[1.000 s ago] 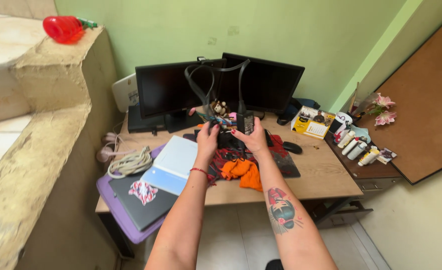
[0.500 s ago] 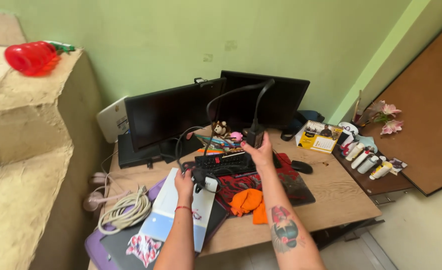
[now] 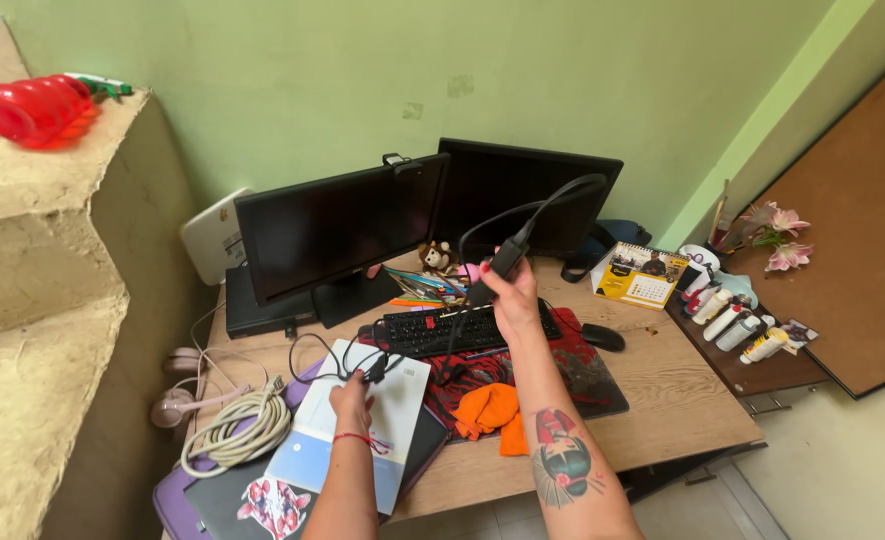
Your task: Cleaning a desk surface with a cloth and organizing office supplies and electronics.
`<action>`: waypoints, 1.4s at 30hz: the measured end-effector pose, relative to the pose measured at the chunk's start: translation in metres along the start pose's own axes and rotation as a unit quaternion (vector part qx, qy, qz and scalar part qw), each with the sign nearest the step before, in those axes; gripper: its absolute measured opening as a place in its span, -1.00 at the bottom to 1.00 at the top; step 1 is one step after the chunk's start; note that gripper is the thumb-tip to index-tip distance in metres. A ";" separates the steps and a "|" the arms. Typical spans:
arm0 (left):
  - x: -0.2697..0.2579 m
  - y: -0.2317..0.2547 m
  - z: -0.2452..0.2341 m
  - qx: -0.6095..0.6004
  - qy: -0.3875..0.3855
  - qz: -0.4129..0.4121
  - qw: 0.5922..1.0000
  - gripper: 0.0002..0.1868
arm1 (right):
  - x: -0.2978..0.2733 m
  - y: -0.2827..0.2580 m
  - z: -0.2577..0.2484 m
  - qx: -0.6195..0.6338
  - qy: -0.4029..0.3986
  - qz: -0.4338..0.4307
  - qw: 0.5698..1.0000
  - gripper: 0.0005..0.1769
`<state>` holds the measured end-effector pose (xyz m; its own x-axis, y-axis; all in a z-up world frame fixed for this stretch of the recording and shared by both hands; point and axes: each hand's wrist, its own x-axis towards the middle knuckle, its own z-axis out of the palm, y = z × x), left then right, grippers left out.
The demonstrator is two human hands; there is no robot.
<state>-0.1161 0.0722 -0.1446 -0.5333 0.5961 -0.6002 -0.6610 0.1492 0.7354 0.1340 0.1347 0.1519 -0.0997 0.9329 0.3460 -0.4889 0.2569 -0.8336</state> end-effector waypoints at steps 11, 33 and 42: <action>-0.221 0.171 0.103 0.195 -0.033 0.590 0.782 -0.52 | 0.013 -0.022 0.024 0.208 -0.140 0.035 0.967 -0.34; -0.319 0.306 0.161 0.330 -0.274 0.413 0.803 -0.54 | -0.013 -0.148 -0.003 -0.443 -0.052 -0.266 0.854 -0.75; -0.336 0.312 0.163 0.397 -0.231 0.499 0.735 -0.48 | 0.037 -0.132 -0.027 -0.387 -0.242 -0.095 0.885 -0.67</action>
<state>-0.0572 0.0470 0.3381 -0.1852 0.8978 0.3995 0.5516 -0.2414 0.7984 0.2180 0.1422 0.2636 -0.5298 0.6855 0.4995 0.1853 0.6682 -0.7205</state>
